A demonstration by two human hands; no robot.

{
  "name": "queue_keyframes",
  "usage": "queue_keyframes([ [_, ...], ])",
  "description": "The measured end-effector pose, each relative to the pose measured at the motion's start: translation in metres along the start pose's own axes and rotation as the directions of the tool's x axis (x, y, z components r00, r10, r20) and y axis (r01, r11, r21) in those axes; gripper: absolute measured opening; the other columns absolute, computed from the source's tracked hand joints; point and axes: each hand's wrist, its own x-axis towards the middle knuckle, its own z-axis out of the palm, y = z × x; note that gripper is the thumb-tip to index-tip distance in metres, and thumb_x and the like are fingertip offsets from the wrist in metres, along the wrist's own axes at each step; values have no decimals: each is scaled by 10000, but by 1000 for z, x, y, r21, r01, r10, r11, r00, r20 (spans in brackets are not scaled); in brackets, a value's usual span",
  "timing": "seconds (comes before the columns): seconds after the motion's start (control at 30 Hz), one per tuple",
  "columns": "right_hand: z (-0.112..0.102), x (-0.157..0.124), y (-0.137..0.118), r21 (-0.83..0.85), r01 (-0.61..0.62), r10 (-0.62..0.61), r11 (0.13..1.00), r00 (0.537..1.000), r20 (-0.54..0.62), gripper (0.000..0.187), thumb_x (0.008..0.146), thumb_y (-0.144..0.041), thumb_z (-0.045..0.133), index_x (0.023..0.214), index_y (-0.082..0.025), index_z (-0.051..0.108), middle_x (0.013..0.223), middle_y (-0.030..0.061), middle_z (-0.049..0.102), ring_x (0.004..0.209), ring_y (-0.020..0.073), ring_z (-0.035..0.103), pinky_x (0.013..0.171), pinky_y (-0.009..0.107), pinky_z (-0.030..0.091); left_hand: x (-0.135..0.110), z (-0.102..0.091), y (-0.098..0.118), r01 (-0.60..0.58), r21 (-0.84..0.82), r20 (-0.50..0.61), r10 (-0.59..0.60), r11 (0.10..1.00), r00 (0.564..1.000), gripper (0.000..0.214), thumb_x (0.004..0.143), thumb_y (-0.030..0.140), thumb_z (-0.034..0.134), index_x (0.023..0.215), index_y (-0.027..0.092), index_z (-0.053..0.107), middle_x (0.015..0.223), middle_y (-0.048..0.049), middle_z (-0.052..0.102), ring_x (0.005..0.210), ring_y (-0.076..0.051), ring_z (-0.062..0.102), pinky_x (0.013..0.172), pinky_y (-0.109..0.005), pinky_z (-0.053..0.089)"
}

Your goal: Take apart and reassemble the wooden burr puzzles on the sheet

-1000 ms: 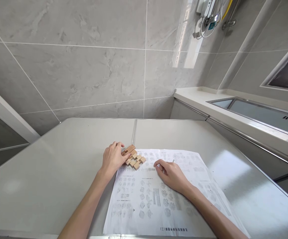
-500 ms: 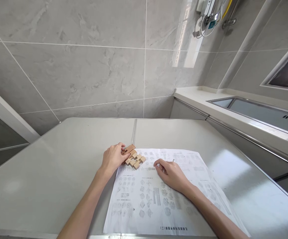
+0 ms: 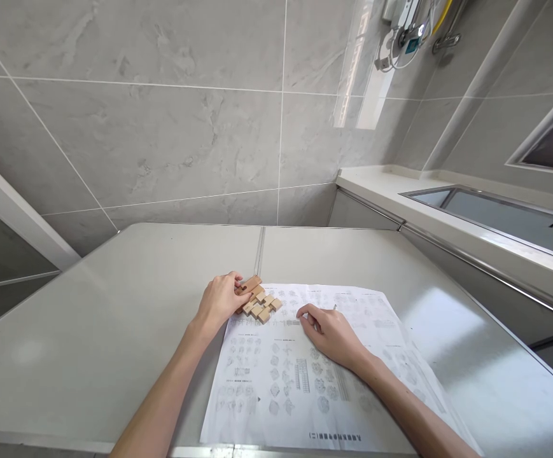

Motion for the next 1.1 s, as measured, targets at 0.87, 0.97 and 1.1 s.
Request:
queue_keyframes([
  [0.87, 0, 0, 2, 10, -7, 7, 1000, 1000, 13, 250, 1082, -310, 406, 1090, -248, 648, 648, -51, 489, 550, 164, 492, 600, 277, 370, 0, 4, -4, -52, 7, 98, 51, 999, 994, 288, 927, 393, 618, 684, 246, 570, 745, -48, 707, 705, -230, 669, 563, -301, 365],
  [0.97, 1, 0, 2, 12, -5, 5, 1000, 1000, 11, 237, 1079, -300, 413, 1088, -249, 644, 654, -54, 486, 551, 160, 483, 599, 277, 360, 1, 4, -5, -44, 5, 101, 43, 999, 994, 279, 929, 386, 605, 694, 244, 556, 738, -48, 694, 688, -225, 648, 555, -299, 348],
  [1.1, 2, 0, 2, 21, -7, 7, 1000, 1000, 11, 226, 1074, -295, 417, 1084, -252, 639, 646, -60, 464, 545, 159, 471, 601, 280, 358, 1, 4, -5, -28, -13, 102, 29, 1000, 994, 214, 904, 332, 615, 721, 233, 565, 739, -57, 688, 669, -220, 628, 549, -302, 327],
])
